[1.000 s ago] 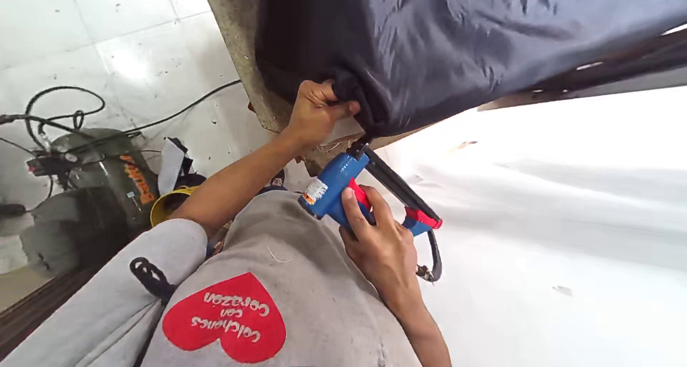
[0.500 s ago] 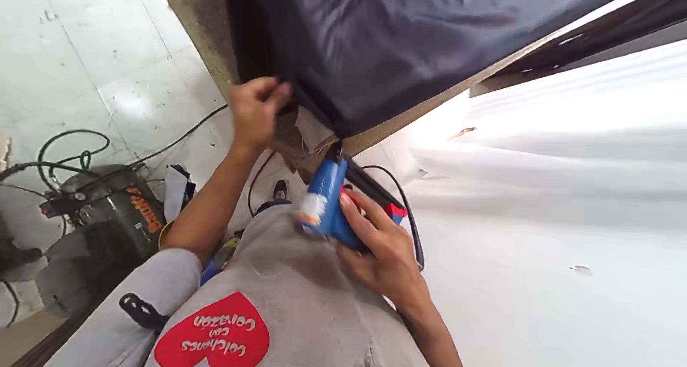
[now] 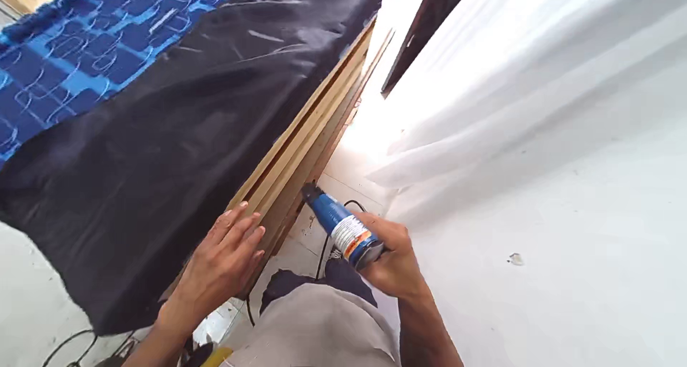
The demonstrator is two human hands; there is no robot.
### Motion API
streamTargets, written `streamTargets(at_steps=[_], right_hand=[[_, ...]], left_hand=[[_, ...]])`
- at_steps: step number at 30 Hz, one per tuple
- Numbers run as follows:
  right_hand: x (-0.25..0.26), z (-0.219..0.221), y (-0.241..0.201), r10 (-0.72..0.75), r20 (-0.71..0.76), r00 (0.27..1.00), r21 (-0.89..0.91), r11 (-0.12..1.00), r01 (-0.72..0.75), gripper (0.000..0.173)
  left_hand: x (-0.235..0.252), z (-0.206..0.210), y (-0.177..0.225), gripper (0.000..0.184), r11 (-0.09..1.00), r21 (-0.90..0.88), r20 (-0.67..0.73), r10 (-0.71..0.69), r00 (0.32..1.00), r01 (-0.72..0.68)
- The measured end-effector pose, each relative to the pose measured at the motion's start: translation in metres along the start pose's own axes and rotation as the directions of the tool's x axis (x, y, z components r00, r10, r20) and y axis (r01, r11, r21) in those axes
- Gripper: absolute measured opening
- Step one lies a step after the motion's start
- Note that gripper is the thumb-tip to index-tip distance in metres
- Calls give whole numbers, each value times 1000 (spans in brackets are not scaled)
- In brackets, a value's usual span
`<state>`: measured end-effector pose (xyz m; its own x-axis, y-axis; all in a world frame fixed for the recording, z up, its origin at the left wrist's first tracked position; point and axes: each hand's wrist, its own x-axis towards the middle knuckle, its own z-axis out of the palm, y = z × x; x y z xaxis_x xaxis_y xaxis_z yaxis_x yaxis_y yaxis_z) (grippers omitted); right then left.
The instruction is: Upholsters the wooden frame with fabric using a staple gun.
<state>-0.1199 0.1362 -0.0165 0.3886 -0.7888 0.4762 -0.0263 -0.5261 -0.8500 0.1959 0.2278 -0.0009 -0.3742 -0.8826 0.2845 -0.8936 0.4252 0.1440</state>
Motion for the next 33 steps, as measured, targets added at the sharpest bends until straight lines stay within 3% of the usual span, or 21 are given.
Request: streamTargets(at_steps=[2,7,11,15,23,27,33], right_hand=[[22,-43,21,2,-41,999,-21,1000,-3,43],[71,-114,78,169,-180,969,82,984,-157,29],[120,-143,125,303,-72,950,249,928,-277,37],[180,-164,168,417,-51,907,293,875,-386,34],[309,-250,295,305,-208,929,200,943,-265,23],[377,-287,377,322,-141,936,313,912,-266,21],[445,-311,449,306,-44,951,370,889,-269,24]], left_hand=[[28,11,-6,41,999,25,98,-29,995,27],[69,30,-27,48,970,193,5,-150,989,146],[108,43,-53,38,938,295,-72,-168,983,182],[168,47,-67,44,927,314,-30,-205,978,204],[266,57,-88,67,885,335,139,-386,912,324],[290,63,-83,86,807,377,155,-539,828,454],[292,65,-84,92,757,434,127,-589,798,489]])
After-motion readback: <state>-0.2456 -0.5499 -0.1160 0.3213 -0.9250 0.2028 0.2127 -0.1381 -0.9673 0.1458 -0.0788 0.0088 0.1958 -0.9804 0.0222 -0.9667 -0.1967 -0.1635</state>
